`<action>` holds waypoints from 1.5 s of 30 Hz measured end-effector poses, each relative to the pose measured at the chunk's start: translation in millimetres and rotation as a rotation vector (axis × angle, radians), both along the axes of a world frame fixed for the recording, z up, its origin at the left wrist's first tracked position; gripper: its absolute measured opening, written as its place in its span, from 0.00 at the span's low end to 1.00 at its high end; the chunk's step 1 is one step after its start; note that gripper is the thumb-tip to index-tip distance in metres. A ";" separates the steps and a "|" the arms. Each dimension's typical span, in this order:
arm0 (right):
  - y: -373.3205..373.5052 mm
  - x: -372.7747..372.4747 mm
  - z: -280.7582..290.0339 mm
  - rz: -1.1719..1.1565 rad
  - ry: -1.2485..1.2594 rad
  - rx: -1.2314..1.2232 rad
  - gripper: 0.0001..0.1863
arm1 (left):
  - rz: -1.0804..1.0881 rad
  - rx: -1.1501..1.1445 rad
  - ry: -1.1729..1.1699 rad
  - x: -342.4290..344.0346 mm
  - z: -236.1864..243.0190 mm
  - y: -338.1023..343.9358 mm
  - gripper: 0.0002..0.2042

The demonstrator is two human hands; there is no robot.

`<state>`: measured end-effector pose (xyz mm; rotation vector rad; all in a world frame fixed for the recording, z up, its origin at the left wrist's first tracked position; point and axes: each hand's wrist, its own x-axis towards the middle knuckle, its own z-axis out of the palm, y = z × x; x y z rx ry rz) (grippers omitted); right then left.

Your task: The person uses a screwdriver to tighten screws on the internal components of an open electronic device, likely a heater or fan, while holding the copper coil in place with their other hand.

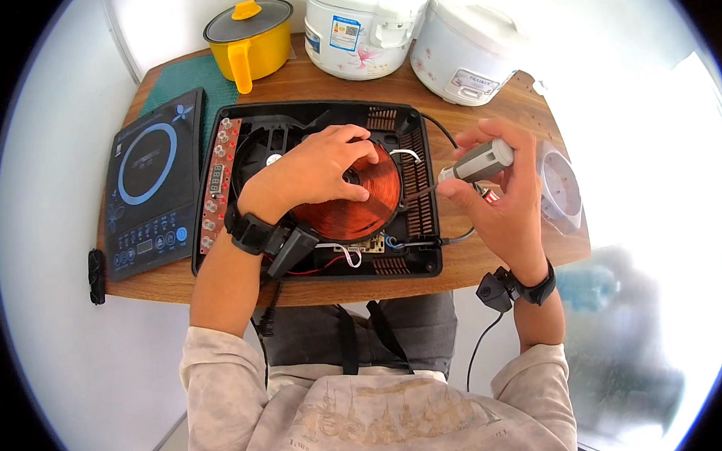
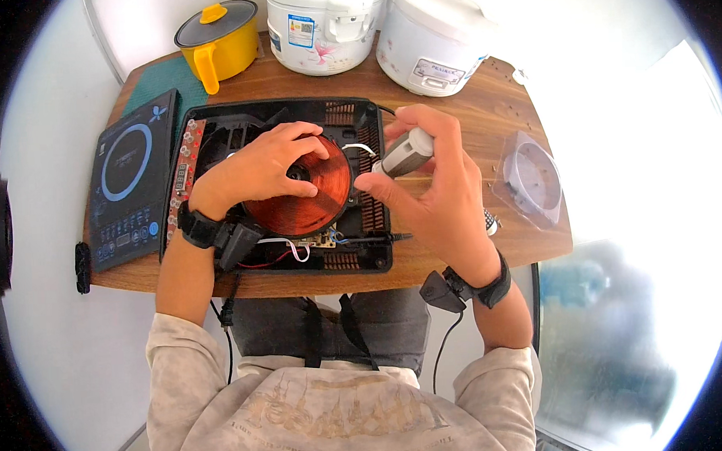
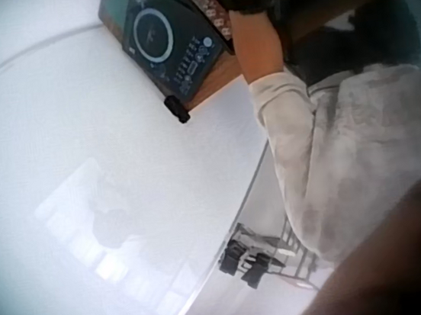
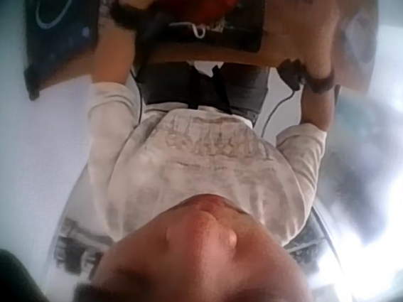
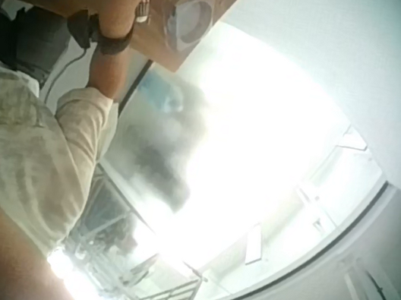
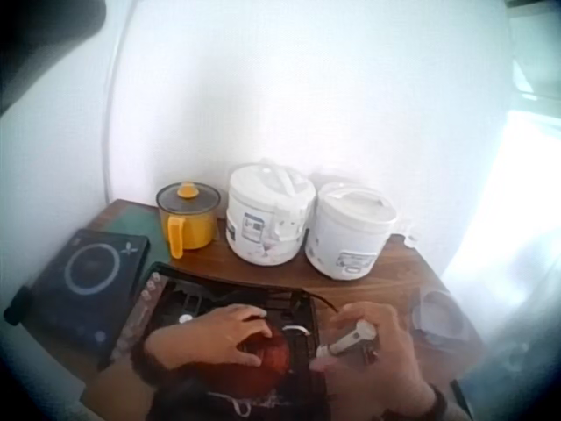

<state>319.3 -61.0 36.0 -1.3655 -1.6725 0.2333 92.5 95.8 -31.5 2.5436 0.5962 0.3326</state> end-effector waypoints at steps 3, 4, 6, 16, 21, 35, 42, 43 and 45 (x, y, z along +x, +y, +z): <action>-5.6 0.2 -1.0 -0.090 0.050 -0.071 0.32 | -0.001 -0.003 0.008 0.7 -0.1 -0.1 0.22; -7.0 1.2 -1.3 -0.096 0.065 -0.064 0.31 | -0.004 -0.006 0.012 0.9 0.4 0.3 0.22; -8.6 2.5 -3.3 -0.093 0.122 -0.037 0.30 | -0.004 -0.004 0.012 0.7 0.8 0.3 0.22; -4.5 20.1 -7.3 -0.044 0.250 -0.064 0.28 | -0.017 0.011 -0.007 -0.2 -0.5 0.8 0.22; 2.3 34.2 -6.2 0.027 0.509 -0.136 0.26 | -0.010 0.025 0.001 2.1 -0.3 0.5 0.22; -6.8 23.6 -16.3 0.340 0.390 0.014 0.27 | -0.005 0.019 0.004 1.4 -2.1 1.0 0.22; -11.4 19.7 -18.9 0.443 0.266 0.054 0.29 | 0.001 0.020 0.007 1.2 -1.8 0.6 0.22; -11.1 20.0 -18.6 0.454 0.259 0.059 0.29 | 0.003 0.019 0.009 1.1 -1.5 0.3 0.22; -11.4 20.1 -18.3 0.469 0.247 0.063 0.28 | 0.000 0.022 0.004 1.1 -2.1 0.2 0.22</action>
